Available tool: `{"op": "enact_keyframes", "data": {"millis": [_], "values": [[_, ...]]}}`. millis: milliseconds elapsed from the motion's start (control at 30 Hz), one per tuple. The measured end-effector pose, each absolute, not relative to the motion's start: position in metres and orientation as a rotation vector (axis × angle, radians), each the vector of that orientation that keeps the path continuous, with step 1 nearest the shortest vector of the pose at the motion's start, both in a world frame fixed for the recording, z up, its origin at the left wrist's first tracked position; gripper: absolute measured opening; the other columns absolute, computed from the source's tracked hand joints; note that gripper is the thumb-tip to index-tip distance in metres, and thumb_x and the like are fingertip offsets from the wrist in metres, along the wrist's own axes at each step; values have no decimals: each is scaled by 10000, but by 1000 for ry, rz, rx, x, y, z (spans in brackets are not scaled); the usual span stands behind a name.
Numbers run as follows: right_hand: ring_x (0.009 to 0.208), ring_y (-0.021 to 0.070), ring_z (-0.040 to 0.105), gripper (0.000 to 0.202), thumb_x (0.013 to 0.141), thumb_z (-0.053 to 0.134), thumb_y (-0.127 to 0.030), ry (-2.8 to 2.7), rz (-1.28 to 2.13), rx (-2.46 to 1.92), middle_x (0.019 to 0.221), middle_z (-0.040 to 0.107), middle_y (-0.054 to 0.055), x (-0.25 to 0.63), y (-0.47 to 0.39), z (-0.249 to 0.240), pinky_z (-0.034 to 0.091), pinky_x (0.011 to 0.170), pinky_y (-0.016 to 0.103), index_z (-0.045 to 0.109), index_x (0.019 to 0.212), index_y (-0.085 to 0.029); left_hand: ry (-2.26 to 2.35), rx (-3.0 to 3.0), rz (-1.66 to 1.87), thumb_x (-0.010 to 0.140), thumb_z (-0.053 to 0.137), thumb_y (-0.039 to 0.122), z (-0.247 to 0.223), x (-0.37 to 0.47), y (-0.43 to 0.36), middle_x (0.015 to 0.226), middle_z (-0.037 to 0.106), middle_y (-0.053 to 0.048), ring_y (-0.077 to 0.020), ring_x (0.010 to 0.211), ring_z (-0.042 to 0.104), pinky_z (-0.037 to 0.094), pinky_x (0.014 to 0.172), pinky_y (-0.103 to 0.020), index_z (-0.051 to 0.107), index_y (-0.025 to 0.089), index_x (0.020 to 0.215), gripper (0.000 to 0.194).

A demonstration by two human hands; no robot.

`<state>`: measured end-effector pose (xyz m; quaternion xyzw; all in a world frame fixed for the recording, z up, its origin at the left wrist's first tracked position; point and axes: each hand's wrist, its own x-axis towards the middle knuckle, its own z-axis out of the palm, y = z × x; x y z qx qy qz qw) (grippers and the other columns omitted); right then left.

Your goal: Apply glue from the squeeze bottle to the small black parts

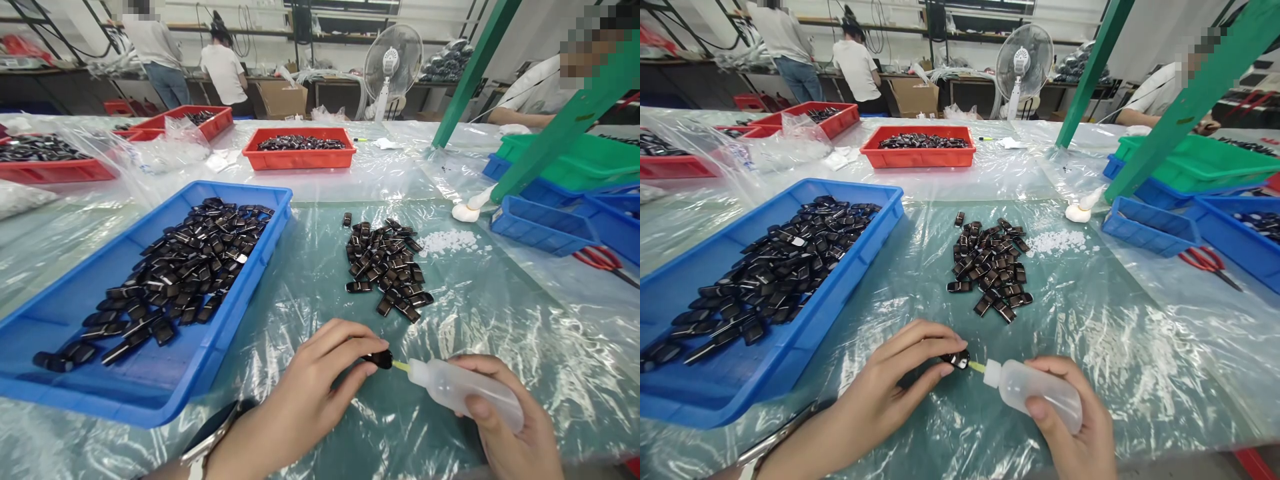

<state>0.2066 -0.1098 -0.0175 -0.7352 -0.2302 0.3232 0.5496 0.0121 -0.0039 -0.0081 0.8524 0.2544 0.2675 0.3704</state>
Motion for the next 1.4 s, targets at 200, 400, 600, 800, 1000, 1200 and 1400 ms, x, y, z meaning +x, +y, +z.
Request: {"op": "enact_keyframes", "data": {"millis": [200, 400, 600, 800, 1000, 1200, 1400], "values": [[628, 162, 439, 521, 559, 756, -767, -549, 785, -1702, 781, 527, 26, 207, -110, -18, 379, 513, 220, 691, 724, -278, 636, 2197, 667, 1031, 487, 150, -7, 13, -4, 1205, 601, -6, -166, 1076, 562, 495, 880, -293, 543, 313, 1290, 311], [668, 179, 466, 554, 534, 744, -793, -547, 731, -1769, 817, 556, 32, 206, -110, -19, 406, 554, 234, 681, 734, -280, 644, 2185, 686, 1027, 503, 164, -7, 11, -4, 1201, 601, -10, -160, 1075, 571, 496, 873, -281, 544, 295, 1284, 291], [660, 162, 450, 559, 517, 773, -771, -519, 716, -1741, 814, 565, 19, 204, -110, -20, 386, 561, 224, 673, 734, -266, 661, 2188, 664, 1032, 494, 179, -6, 11, -4, 1192, 607, -8, -159, 1061, 584, 507, 867, -288, 540, 301, 1281, 281], [665, 168, 495, 616, 534, 777, -767, -480, 594, -1612, 839, 572, 30, 205, -112, -29, 382, 547, 252, 640, 813, -235, 788, 2148, 787, 1037, 491, 234, -8, 11, -1, 1205, 631, -4, -178, 1106, 595, 520, 894, -323, 523, 357, 1317, 307], [675, 224, 597, 426, 900, 471, -681, -568, 664, -1439, 646, 531, 4, 226, -112, -34, 523, 688, 351, 599, 924, -275, 1118, 1907, 1080, 1016, 508, 322, -8, 8, 13, 1109, 701, -27, -213, 1044, 660, 549, 868, -363, 547, 311, 1301, 287], [1229, 309, 588, 488, 841, 669, -542, -812, 715, -1576, 1224, 682, 119, 255, -85, -24, 486, 998, 441, 585, 1223, -250, 1100, 1879, 984, 1030, 459, 326, -13, 11, 15, 1193, 671, -63, -229, 1084, 659, 544, 904, -377, 585, 267, 1276, 282], [872, 274, 675, 562, 748, 731, -575, -1056, 404, -1748, 1074, 701, 115, 286, -52, -33, 542, 712, 397, 608, 1163, -216, 987, 1902, 877, 1030, 473, 331, -13, 14, 7, 1103, 673, -51, -222, 1028, 666, 567, 738, -297, 613, 277, 1217, 239]]}}
